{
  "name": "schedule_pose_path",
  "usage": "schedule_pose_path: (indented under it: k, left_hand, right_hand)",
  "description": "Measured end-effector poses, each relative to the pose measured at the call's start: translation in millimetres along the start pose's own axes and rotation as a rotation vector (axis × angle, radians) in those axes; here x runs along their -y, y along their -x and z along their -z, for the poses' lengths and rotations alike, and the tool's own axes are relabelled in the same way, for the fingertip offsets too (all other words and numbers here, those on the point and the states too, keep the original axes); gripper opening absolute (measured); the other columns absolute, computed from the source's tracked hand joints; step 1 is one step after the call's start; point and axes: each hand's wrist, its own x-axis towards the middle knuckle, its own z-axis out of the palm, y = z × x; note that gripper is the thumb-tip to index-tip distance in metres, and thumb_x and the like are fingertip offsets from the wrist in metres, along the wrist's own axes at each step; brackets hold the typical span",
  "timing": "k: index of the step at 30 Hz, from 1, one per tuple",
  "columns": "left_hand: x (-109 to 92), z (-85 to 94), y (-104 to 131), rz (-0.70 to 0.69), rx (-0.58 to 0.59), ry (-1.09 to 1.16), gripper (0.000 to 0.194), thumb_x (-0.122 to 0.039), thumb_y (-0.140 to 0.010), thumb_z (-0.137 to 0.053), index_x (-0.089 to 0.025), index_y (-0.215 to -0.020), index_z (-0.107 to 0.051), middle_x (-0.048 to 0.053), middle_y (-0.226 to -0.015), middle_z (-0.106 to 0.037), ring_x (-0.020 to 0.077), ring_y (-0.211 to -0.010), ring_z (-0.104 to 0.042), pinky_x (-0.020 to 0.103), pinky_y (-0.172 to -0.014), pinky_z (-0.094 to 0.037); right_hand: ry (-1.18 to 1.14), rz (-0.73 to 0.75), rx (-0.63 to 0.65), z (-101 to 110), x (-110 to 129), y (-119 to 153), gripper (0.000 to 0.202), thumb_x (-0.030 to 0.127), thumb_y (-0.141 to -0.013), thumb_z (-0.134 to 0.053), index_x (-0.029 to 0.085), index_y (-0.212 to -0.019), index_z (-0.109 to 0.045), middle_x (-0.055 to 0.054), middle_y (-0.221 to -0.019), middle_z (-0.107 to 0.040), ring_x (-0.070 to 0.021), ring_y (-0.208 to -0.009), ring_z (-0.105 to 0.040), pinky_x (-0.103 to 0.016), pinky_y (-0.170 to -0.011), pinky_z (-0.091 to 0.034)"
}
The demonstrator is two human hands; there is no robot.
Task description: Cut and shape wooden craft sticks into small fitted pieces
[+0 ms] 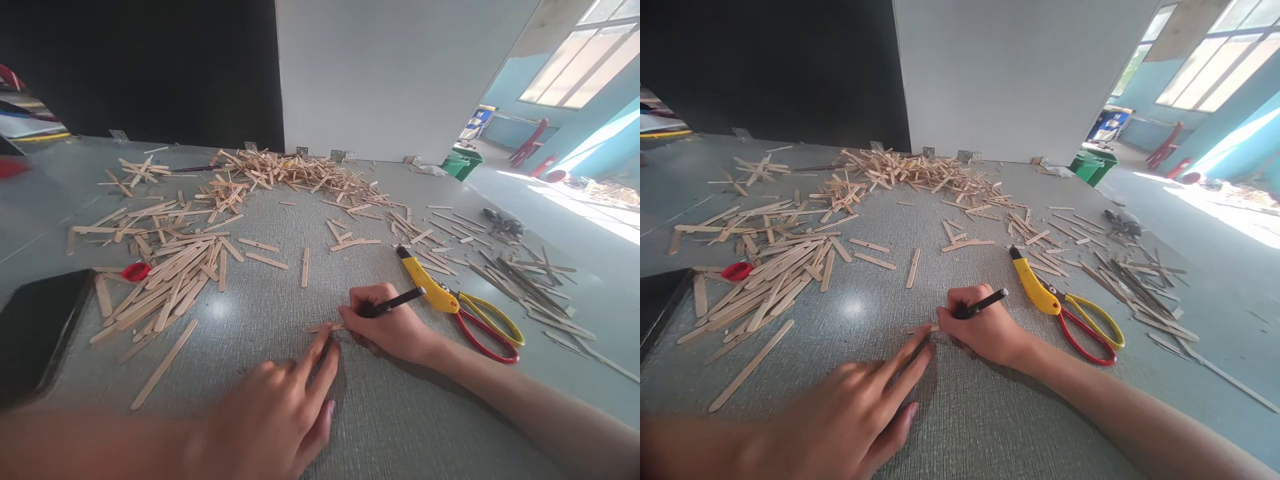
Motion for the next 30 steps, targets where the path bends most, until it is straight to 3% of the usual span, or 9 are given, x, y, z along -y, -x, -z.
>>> schedule_pose_path:
  k: [20,30]
  left_hand:
    - [-0.3,-3.0,1.5,-0.009,-0.070,0.006,0.058,-0.025,-0.103,-0.043,0.004,-0.151,-0.055,0.035,-0.153,-0.052,0.0333,-0.079,-0.085,0.045,-0.060,-0.071]
    - [-0.4,-1.5,2.1,-0.005,-0.044,0.007,0.058,-0.025,-0.103,-0.045,0.003,-0.152,-0.054,0.034,-0.154,-0.051,0.0340,-0.084,-0.085,0.044,-0.062,-0.072]
  right_hand:
    - [0.048,0.009,-0.001,1.0,3.1,-0.8,0.038,0.024,-0.093,-0.063,0.024,-0.060,-0.045,0.006,-0.045,-0.054,-0.0083,-0.033,-0.048,-0.018,-0.032,-0.032]
    - [0.045,0.004,0.004,1.6,2.2,-0.8,0.037,0.025,-0.093,-0.062,0.024,-0.061,-0.044,0.005,-0.047,-0.056,-0.0092,-0.033,-0.050,-0.019,-0.033,-0.034]
